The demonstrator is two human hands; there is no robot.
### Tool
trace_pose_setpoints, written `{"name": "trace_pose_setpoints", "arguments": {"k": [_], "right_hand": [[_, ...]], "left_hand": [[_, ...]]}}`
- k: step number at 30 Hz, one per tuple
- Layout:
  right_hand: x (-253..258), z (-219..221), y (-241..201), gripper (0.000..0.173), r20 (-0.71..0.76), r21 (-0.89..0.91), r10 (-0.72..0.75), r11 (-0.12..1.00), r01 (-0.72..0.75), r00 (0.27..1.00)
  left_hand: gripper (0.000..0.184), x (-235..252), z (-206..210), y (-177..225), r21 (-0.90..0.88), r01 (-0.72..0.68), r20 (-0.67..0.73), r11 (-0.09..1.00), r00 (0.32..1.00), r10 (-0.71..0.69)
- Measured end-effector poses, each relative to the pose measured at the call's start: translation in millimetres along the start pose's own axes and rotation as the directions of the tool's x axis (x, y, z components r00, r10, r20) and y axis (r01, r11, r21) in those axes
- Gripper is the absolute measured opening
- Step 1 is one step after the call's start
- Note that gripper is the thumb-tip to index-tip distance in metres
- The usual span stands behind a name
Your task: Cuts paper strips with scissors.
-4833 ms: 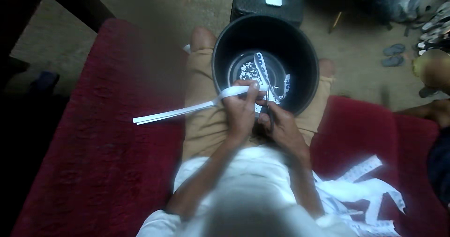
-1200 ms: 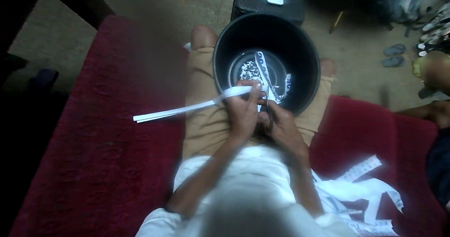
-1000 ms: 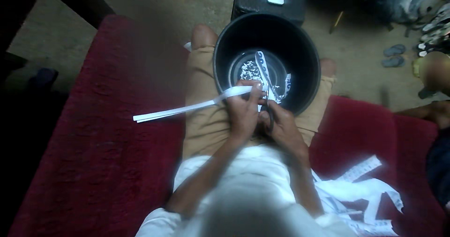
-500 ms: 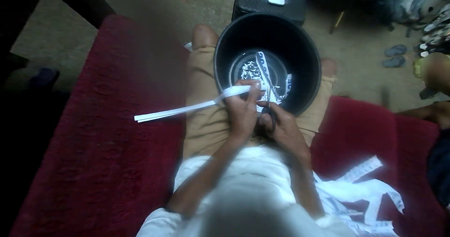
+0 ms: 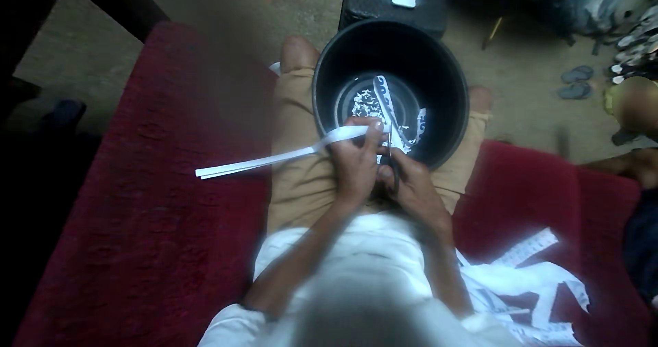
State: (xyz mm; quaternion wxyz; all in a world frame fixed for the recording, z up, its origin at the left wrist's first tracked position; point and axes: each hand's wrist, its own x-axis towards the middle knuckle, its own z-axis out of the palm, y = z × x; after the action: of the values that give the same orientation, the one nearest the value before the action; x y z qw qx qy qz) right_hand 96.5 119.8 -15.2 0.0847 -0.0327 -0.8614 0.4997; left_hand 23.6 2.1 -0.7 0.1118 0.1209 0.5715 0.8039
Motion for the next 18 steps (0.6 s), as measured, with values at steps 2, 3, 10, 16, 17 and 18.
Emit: {"name": "trace_pose_setpoints", "arguments": {"k": [2,3,10,16,17,18], "right_hand": [[0.3,0.2,-0.5,0.046,-0.002,0.002,0.006,1.000,-0.006,1.000],[0.6,0.3,-0.6,0.047,-0.002,0.005,0.009,1.000,-0.009,1.000],[0.9,0.2,-0.5,0.045,-0.015,0.001,-0.016,1.000,0.016,1.000],[0.6,0.3,0.4,0.045,-0.021,0.008,-0.016,1.000,0.016,1.000],[0.7,0.4,0.5,0.045,-0.023,0.007,-0.015,1.000,0.015,1.000],[0.9,0.5,0.8,0.044,-0.024,0.006,-0.014,1.000,0.014,1.000]], "left_hand": [[0.016,1.1,0.6,-0.1,0.003,0.005,-0.008,1.000,1.000,-0.005],[0.015,3.1,1.7,0.0,-0.002,0.001,-0.019,1.000,1.000,-0.001],[0.011,8.1,5.6,-0.5,-0.025,-0.022,-0.045,0.999,0.999,0.021],[0.014,1.4,2.1,-0.7,-0.016,-0.008,0.003,1.000,1.000,0.008],[0.014,0.7,1.8,-1.0,-0.014,-0.007,0.003,1.000,1.000,0.007],[0.015,0.2,1.6,-1.4,-0.014,-0.007,0.004,1.000,1.000,0.007]]}}
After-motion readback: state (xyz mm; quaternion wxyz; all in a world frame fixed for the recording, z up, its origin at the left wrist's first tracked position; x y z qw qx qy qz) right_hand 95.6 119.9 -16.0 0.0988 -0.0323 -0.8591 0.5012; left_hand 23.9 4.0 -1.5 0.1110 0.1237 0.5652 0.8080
